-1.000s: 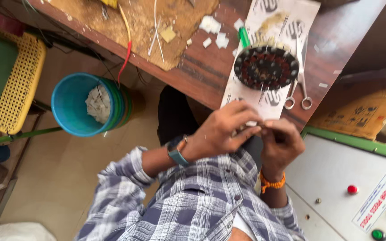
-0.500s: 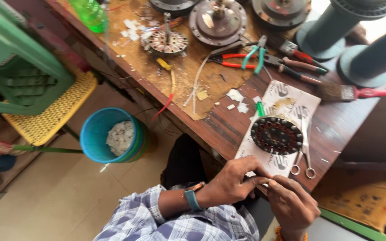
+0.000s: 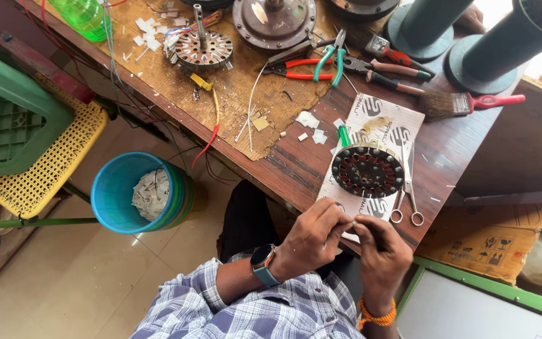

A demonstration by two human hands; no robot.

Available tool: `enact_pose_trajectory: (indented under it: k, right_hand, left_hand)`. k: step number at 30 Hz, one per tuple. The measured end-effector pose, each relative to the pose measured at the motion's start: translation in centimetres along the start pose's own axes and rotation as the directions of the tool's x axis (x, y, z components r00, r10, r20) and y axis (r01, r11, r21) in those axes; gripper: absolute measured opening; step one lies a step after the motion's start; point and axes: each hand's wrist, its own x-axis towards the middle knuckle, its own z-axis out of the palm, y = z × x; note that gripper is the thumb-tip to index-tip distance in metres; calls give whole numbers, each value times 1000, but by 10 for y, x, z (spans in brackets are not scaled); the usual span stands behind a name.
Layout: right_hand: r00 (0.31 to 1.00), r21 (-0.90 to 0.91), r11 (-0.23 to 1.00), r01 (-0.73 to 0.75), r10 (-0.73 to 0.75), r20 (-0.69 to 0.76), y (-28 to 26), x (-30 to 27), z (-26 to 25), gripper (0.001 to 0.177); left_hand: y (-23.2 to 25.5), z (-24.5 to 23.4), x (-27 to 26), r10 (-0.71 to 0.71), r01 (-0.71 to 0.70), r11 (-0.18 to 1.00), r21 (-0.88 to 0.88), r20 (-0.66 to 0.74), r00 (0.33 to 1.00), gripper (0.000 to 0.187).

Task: The person works at a cluttered workbench, using a green-handled screwdriver and scissors to adjust and trim wires on a small cylindrical electrical component. They repeatedly insert and remove small white insulating pieces into the component's slots while manipulating the wires.

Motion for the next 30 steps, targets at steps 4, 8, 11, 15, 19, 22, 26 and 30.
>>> enact_pose_trajectory:
  k: [4, 8, 11, 15, 19, 22, 26, 30]
  right_hand:
    - [999, -23, 999, 43, -43, 3, 21, -1, 13, 9]
    - [989, -10, 997, 80, -80, -125, 43, -11, 18, 5]
    - [968, 122, 973, 194, -170, -183, 49, -14, 10, 6]
    - [972, 88, 970, 228, -221, -79, 43, -15, -5, 13]
    - [996, 37, 997, -74, 71, 59, 35, -14, -2, 21]
    - [951, 299, 910, -288, 237, 197, 36, -10, 6, 13]
    - [844, 600, 594, -536, 344, 412, 45, -8, 3, 14]
    - [759, 584, 494, -645, 320, 567, 61, -21, -8, 20]
  left_hand:
    - [-3, 1, 2, 16, -16, 997, 81, 10, 1000, 11]
    - [3, -1, 5, 37, -43, 995, 86, 63, 997, 12]
    - [6, -10, 11, 2, 11, 996, -92, 137, 991, 10]
    - [0, -25, 19, 39, 10, 982, -191, 251, 967, 13]
    - [-8, -31, 17, -41, 68, 994, -90, 279, 959, 13]
    - [-12, -37, 15, -36, 35, 999, 10, 307, 951, 17]
    - [-16, -49, 16, 93, -102, 995, -1, 429, 899, 22]
    - [-14, -51, 10, 87, -104, 995, 8, 489, 868, 19]
